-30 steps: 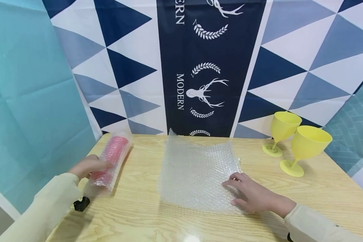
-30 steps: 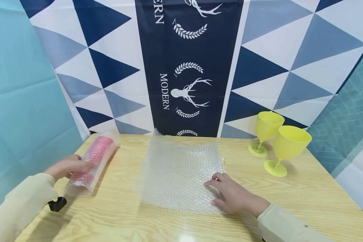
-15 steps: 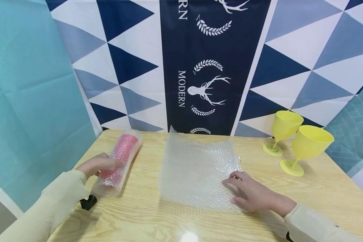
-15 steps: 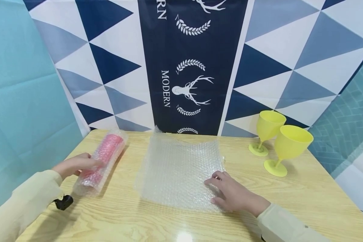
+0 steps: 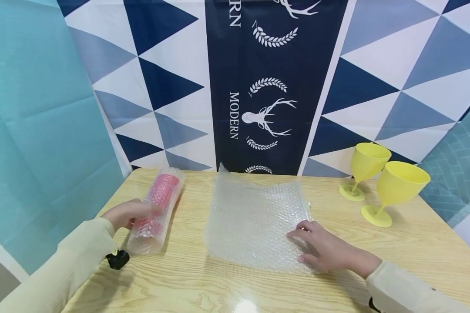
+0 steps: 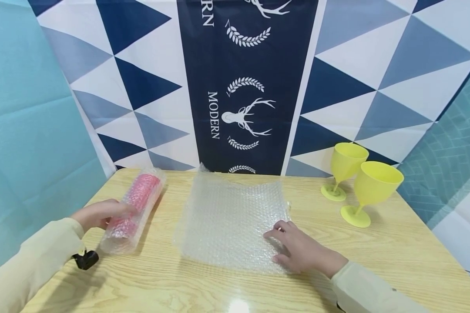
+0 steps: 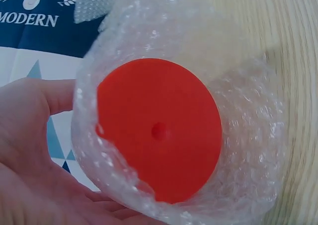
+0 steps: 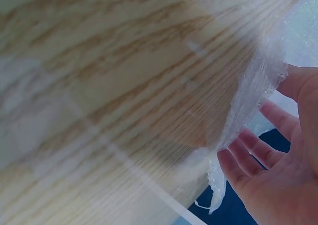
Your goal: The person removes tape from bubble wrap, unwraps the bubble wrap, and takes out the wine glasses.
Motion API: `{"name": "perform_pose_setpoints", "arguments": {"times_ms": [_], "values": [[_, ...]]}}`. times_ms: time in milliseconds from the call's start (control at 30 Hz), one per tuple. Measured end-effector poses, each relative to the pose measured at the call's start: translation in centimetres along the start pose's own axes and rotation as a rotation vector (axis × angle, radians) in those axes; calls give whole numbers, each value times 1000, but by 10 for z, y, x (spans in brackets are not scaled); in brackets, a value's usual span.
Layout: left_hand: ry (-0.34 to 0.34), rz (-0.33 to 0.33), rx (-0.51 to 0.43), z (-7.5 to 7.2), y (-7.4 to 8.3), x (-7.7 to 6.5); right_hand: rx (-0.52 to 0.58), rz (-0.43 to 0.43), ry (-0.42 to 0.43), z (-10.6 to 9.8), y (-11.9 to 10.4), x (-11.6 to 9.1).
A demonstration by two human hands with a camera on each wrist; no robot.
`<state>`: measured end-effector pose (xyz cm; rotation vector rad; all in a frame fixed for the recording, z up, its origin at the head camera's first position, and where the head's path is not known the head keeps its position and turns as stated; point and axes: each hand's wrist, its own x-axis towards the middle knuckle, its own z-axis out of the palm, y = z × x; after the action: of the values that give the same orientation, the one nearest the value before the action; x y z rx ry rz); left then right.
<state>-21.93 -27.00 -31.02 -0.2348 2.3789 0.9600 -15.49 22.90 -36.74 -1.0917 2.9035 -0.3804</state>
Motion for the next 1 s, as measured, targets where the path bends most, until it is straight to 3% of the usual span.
{"name": "perform_pose_setpoints", "arguments": {"times_ms": [200,367,733,1000], "values": [[-69,35,-146,0,2,-2,1,7,-4,0,-1,1],[-91,42,-210,3,12,-7,-2,5,-7,1,-1,1],[-103,97,-259,8,52,-23,-12,4,3,2,-1,-1],[-97,136,-238,4,83,-35,-4,18,-15,1,0,1]]}}
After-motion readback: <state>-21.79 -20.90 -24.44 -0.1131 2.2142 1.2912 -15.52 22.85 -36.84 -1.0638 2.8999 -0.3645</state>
